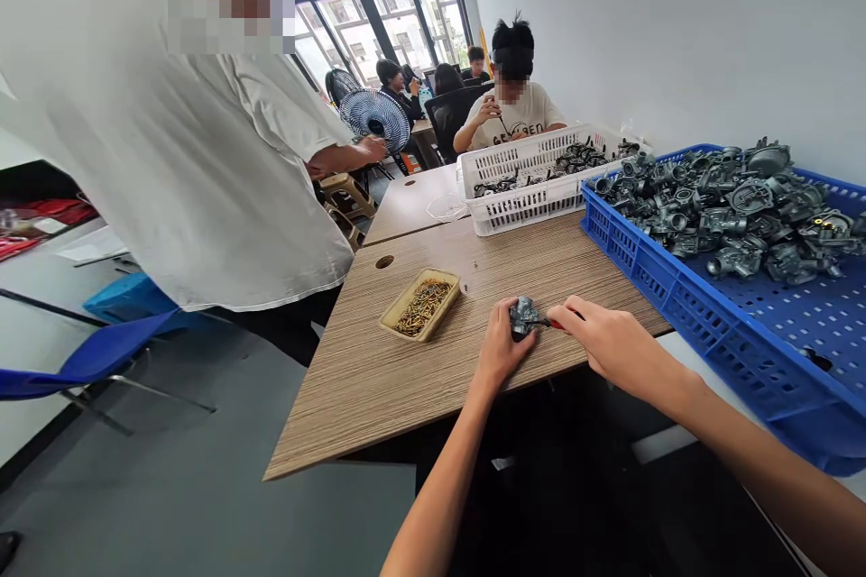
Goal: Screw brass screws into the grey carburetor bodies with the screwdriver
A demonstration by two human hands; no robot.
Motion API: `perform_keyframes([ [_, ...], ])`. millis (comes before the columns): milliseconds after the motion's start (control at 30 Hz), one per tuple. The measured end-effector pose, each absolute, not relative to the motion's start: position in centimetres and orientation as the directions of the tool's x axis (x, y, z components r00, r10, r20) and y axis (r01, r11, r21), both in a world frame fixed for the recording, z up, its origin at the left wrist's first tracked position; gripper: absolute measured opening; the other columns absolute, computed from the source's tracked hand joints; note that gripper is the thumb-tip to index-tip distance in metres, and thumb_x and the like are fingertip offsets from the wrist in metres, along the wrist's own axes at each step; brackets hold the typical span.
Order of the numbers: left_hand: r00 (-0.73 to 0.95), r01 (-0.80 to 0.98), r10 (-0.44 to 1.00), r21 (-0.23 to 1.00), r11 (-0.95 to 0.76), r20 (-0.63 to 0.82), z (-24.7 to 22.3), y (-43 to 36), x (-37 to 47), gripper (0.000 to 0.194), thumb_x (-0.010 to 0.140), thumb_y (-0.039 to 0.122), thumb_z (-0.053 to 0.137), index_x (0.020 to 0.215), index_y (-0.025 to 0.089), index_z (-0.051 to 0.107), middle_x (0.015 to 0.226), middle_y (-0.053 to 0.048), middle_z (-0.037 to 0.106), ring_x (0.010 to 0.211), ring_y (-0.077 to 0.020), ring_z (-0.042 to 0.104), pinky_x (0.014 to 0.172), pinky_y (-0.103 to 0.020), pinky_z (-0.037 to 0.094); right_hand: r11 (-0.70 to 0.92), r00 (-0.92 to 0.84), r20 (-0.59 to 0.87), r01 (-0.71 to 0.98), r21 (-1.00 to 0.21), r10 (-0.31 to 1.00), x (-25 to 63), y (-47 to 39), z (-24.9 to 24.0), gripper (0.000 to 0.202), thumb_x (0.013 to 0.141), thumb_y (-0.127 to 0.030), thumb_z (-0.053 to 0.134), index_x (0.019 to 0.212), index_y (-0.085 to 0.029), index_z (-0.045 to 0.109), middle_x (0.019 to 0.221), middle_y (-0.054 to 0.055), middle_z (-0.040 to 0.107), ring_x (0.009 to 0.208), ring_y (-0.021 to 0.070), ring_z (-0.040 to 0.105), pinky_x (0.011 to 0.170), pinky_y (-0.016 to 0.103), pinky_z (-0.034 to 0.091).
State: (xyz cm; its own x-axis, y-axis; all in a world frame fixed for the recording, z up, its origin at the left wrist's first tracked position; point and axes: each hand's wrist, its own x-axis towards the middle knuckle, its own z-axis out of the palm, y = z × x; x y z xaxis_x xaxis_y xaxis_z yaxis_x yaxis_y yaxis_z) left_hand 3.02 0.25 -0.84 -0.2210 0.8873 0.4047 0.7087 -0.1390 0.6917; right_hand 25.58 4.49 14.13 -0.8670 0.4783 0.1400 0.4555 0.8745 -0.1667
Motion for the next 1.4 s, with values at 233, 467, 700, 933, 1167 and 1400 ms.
perform_keyframes([
  [233,-0.230,0.698,0.885,0.702,-0.140,0.406,-0.8,0.2,3.1,0.057,0.087,0.027,0.071,0.136,0.022,0.043,0.132,-0.012,0.057,0.126,-0.0260,0.056,0.111,-0.044,0.045,0.884,-0.877,0.127,0.447,-0.136,0.463,25.6,4.8,14.0,0.068,0.073,0.012,0.038,0.129,-0.025,0.052,0.113,0.004,0.062,0.093,0.0167,0.063,0.069,0.025,0.043],
  [467,-0.237,0.690,0.887,0.712,-0.133,0.395,-1.1,0.3,2.9,0.057,0.087,0.028,0.071,0.136,0.022,0.043,0.132,-0.012,0.057,0.127,-0.0266,0.055,0.112,-0.046,0.045,0.902,-0.892,0.145,0.416,-0.115,0.429,25.6,4.9,14.0,0.067,0.076,0.011,0.038,0.131,-0.025,0.052,0.113,0.004,0.064,0.092,0.0162,0.064,0.069,0.025,0.044],
  [700,-0.252,0.682,0.888,0.721,-0.119,0.385,-1.2,0.5,2.9,0.058,0.085,0.029,0.073,0.136,0.023,0.044,0.131,-0.012,0.058,0.125,-0.0270,0.057,0.110,-0.046,0.046,0.892,-0.882,0.157,0.421,-0.162,0.445,25.8,5.3,13.7,0.067,0.074,0.010,0.040,0.129,-0.026,0.052,0.113,0.004,0.063,0.091,0.0159,0.064,0.071,0.025,0.046],
  [933,-0.251,0.673,0.897,0.732,-0.108,0.363,-1.1,0.7,2.9,0.057,0.087,0.032,0.072,0.136,0.022,0.045,0.131,-0.012,0.061,0.123,-0.0261,0.060,0.109,-0.044,0.047,0.840,-0.797,0.294,0.439,-0.319,0.528,26.3,7.2,13.0,0.047,0.089,-0.002,0.042,0.127,-0.026,0.055,0.117,0.005,0.067,0.103,0.0192,0.068,0.082,0.029,0.053],
  [1167,-0.245,0.661,0.877,0.733,-0.161,0.414,-0.8,0.9,3.0,0.060,0.085,0.029,0.073,0.138,0.023,0.046,0.136,-0.012,0.060,0.129,-0.0283,0.058,0.113,-0.047,0.047,0.752,-0.611,0.439,0.521,-0.402,0.658,25.2,10.3,7.5,0.027,0.099,-0.020,0.042,0.121,-0.026,0.056,0.118,0.007,0.071,0.100,0.0238,0.072,0.077,0.037,0.057],
  [1400,-0.247,0.641,0.851,0.737,-0.215,0.464,-1.0,1.2,3.1,0.060,0.082,0.026,0.074,0.137,0.023,0.048,0.133,-0.012,0.061,0.129,-0.0296,0.058,0.112,-0.047,0.048,0.781,-0.570,0.560,0.570,-0.257,0.601,23.8,12.1,1.9,0.023,0.096,-0.022,0.044,0.118,-0.026,0.052,0.105,0.008,0.070,0.093,0.0263,0.066,0.079,0.042,0.057],
])
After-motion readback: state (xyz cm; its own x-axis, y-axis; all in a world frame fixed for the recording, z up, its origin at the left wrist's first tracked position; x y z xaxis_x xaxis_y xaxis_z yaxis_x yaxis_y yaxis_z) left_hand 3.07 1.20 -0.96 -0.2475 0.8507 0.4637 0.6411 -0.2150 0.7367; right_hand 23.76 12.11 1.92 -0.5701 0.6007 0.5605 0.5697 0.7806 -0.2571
